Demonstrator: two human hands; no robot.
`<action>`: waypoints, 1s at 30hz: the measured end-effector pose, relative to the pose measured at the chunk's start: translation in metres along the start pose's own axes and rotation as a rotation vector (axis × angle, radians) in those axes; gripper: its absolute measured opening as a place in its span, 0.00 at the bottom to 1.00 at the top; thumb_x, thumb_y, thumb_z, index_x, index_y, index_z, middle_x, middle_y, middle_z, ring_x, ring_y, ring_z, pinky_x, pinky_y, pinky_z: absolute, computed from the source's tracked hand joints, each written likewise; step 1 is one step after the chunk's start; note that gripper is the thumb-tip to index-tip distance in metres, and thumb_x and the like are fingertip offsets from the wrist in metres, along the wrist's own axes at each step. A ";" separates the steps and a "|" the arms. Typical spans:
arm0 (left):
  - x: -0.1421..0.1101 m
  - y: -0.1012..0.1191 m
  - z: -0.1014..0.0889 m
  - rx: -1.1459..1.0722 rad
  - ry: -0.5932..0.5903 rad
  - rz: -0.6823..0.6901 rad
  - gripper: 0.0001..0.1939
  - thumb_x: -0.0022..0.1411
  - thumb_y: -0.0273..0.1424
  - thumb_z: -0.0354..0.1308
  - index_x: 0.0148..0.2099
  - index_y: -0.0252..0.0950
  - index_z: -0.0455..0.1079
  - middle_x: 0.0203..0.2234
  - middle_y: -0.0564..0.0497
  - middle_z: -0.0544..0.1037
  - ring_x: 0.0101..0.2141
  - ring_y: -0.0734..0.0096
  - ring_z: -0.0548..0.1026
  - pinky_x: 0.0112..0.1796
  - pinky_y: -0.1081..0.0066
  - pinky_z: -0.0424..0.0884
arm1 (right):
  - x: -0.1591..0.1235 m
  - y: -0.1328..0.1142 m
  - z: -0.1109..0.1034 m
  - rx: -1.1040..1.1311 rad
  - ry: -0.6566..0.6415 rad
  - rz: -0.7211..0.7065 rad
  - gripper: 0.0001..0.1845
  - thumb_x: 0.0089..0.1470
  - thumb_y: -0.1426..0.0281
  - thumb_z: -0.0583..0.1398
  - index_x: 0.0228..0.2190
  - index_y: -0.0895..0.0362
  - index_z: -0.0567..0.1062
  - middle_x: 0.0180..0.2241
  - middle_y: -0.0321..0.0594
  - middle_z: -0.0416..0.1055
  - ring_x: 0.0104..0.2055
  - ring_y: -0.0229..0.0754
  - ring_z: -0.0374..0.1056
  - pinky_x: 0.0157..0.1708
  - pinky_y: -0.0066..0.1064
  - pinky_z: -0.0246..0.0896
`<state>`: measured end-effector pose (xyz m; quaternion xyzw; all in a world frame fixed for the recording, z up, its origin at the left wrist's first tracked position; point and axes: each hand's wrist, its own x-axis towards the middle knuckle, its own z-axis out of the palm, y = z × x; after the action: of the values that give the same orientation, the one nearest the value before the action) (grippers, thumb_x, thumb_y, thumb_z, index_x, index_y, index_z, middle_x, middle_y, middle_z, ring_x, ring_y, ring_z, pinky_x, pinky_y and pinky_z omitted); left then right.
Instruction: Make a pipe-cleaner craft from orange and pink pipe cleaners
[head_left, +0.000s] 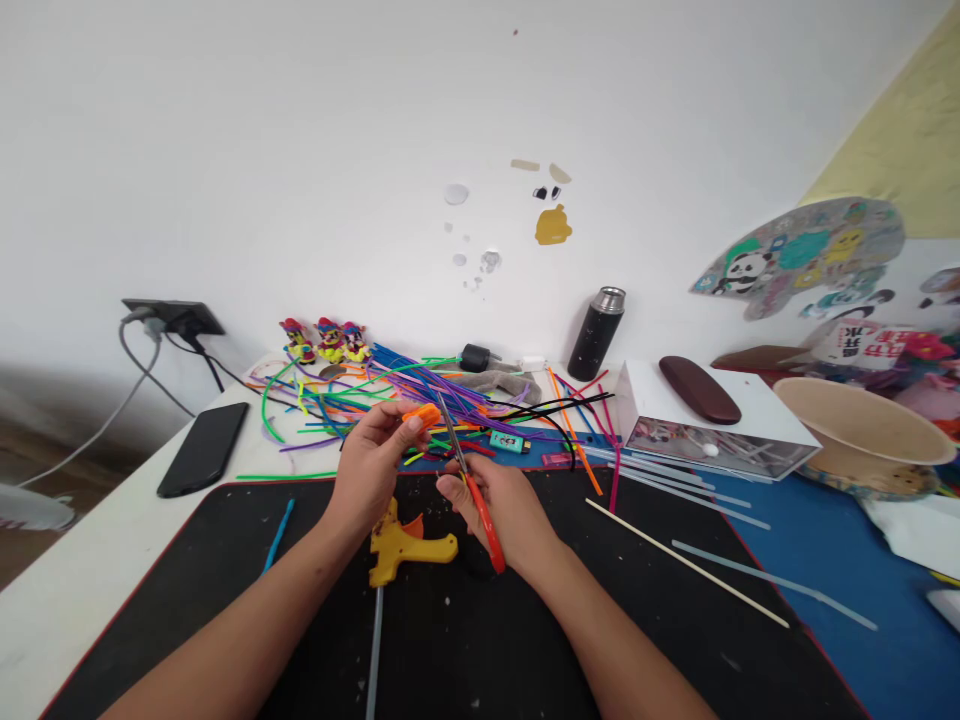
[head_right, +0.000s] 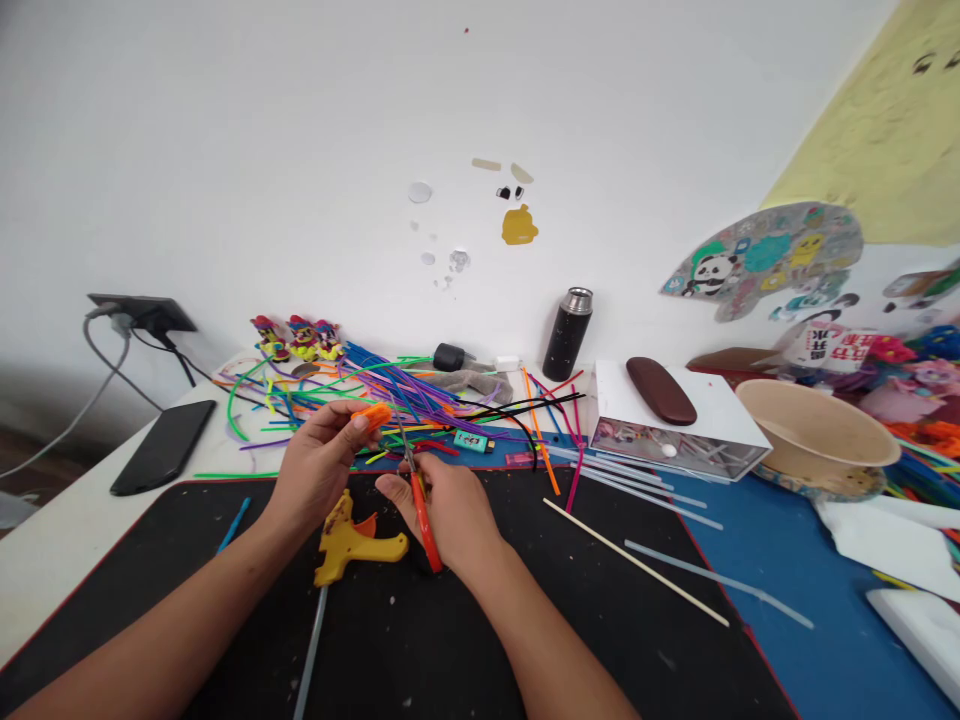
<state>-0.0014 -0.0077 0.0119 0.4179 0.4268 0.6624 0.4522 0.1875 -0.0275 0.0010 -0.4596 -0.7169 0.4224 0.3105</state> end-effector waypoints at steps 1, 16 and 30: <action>0.000 0.000 0.000 0.009 -0.001 0.005 0.18 0.55 0.42 0.76 0.42 0.37 0.78 0.32 0.52 0.81 0.28 0.73 0.76 0.33 0.72 0.74 | 0.000 0.000 0.000 -0.006 0.004 -0.006 0.22 0.66 0.47 0.61 0.43 0.53 0.80 0.34 0.44 0.82 0.33 0.48 0.79 0.29 0.30 0.65; 0.000 -0.001 -0.001 0.125 -0.037 0.033 0.18 0.57 0.43 0.75 0.41 0.37 0.77 0.27 0.53 0.79 0.27 0.70 0.76 0.31 0.71 0.74 | 0.000 0.002 0.002 0.018 -0.013 0.016 0.24 0.66 0.45 0.60 0.44 0.51 0.80 0.29 0.41 0.79 0.25 0.44 0.72 0.25 0.30 0.57; -0.002 -0.003 -0.002 0.160 -0.046 0.045 0.16 0.57 0.41 0.75 0.42 0.38 0.78 0.30 0.52 0.81 0.29 0.69 0.77 0.33 0.70 0.75 | 0.000 0.000 0.003 0.029 0.019 -0.008 0.24 0.67 0.46 0.58 0.36 0.52 0.79 0.24 0.37 0.73 0.23 0.42 0.68 0.23 0.29 0.53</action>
<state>-0.0022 -0.0094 0.0086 0.4770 0.4583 0.6266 0.4121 0.1851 -0.0279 -0.0006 -0.4561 -0.7095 0.4272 0.3257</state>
